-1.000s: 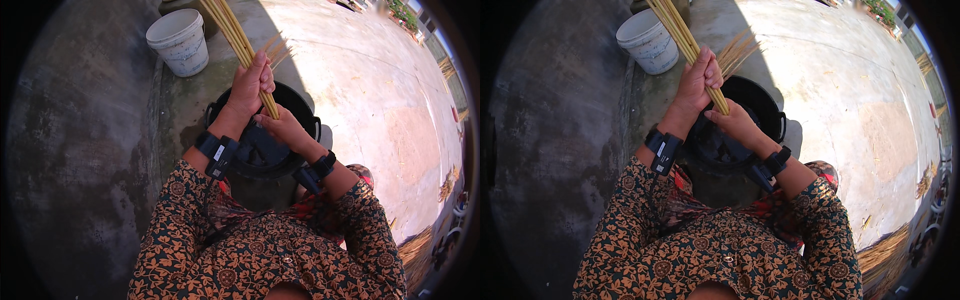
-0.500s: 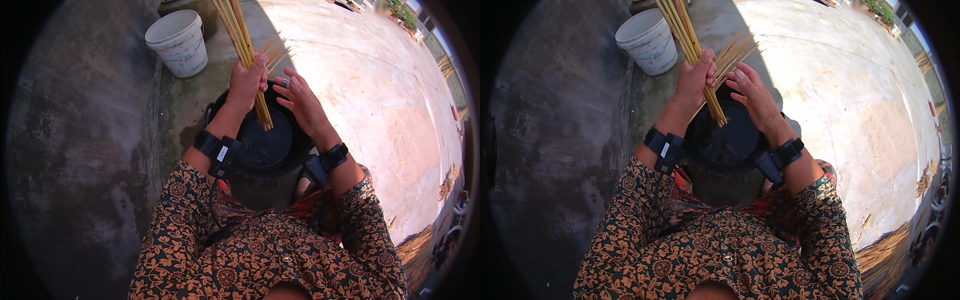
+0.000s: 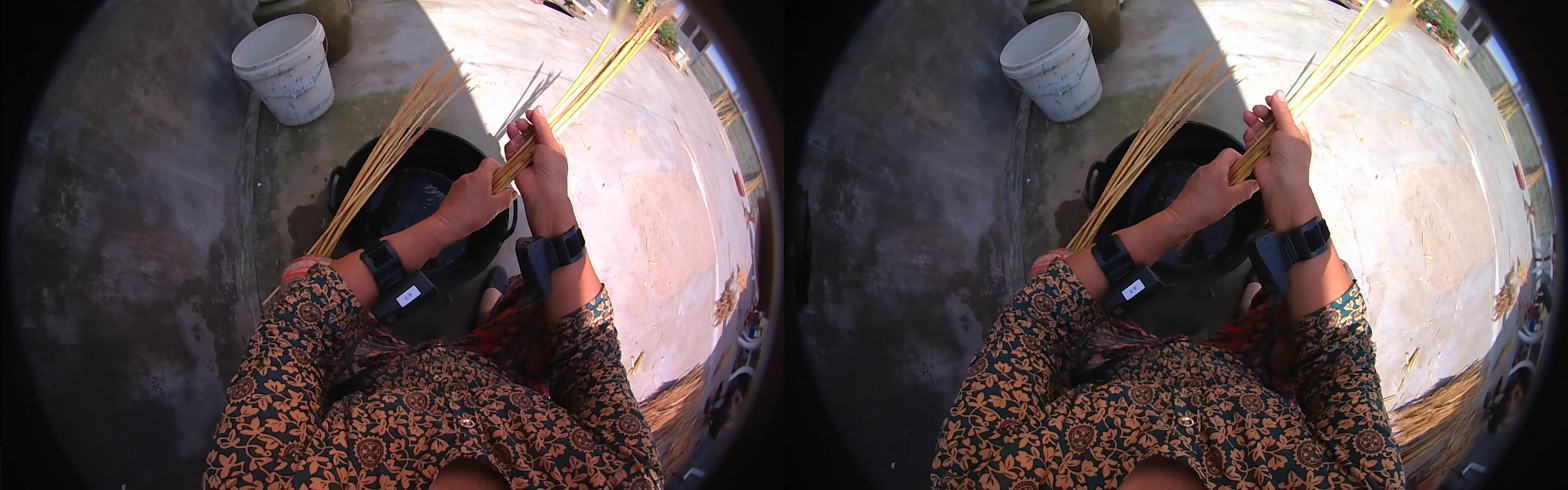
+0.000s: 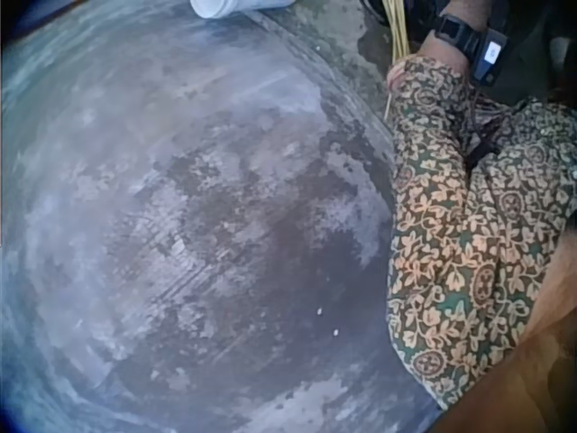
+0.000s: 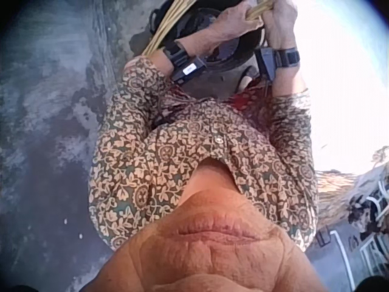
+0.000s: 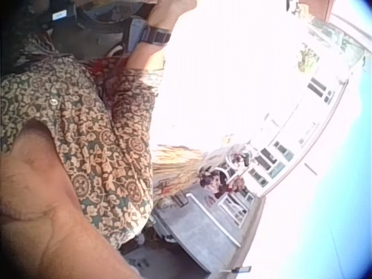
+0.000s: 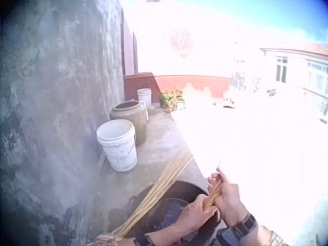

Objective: Soaking and rotating a bundle of straw in a bucket of water in preparation for weaving.

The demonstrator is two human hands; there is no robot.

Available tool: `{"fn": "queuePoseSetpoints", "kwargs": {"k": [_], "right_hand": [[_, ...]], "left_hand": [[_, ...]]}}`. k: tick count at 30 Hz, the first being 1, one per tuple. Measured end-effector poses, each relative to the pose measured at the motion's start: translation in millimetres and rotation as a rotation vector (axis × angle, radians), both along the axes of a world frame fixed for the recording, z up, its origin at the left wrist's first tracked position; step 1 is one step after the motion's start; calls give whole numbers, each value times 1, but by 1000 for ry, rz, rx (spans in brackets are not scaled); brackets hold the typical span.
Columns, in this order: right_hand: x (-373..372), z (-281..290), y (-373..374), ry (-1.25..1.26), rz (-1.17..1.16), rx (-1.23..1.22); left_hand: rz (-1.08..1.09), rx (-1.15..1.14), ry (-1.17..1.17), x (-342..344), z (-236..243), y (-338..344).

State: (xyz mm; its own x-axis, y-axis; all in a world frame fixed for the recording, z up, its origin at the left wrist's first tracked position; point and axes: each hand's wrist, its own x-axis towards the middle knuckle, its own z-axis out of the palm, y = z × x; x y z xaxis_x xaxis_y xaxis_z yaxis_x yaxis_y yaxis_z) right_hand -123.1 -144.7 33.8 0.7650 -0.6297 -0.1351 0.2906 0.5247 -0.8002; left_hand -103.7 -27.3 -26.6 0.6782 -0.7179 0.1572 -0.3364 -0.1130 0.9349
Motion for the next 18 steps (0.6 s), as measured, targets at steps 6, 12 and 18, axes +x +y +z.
{"fn": "queuePoseSetpoints", "kwargs": {"k": [6,12,18], "right_hand": [[-5,11,13,-130,317,32],[-11,21,14,-171,378,-165],[-3,15,26,-127,22,-416]], "left_hand": [[-484,-153,730,17,18,26],[-625,-150,733,10,26,28],[-263,-105,396,9,4,20]]}}
